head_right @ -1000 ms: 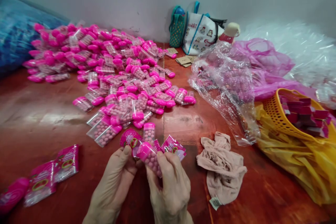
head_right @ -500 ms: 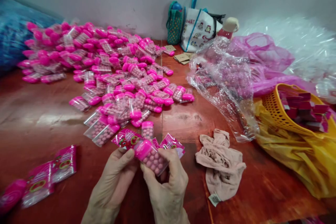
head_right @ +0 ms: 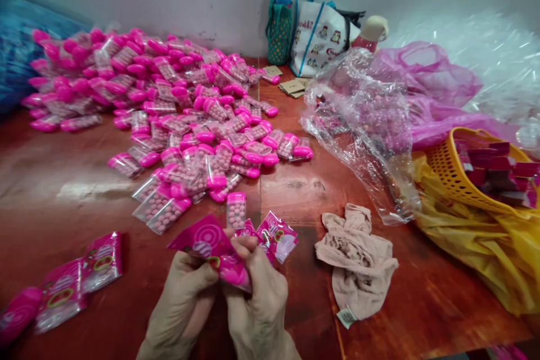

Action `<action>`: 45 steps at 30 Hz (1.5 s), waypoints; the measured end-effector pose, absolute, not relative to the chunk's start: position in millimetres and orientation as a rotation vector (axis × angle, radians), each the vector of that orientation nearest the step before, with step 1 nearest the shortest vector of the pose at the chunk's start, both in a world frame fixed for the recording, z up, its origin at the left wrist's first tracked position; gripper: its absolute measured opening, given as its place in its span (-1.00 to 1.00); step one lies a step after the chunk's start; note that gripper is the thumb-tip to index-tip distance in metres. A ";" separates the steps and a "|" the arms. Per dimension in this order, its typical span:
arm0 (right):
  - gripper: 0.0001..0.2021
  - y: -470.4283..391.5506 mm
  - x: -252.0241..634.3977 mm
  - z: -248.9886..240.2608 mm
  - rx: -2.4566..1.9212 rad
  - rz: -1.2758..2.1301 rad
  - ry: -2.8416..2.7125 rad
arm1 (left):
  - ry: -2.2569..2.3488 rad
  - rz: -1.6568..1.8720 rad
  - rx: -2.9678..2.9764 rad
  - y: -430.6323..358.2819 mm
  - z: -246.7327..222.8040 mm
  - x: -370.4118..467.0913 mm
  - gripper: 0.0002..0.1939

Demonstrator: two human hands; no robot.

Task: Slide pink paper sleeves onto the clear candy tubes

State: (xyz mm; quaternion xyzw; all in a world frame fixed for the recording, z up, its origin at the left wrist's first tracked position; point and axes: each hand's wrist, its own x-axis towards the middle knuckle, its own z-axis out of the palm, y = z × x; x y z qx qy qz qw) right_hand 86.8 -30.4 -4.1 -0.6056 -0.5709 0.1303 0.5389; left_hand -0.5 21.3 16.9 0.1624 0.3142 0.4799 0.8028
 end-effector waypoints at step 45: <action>-0.84 -29.3 93.3 13.4 -1.632 1.135 -1.230 | 0.787 0.925 0.391 19.3 20.4 8.3 -0.88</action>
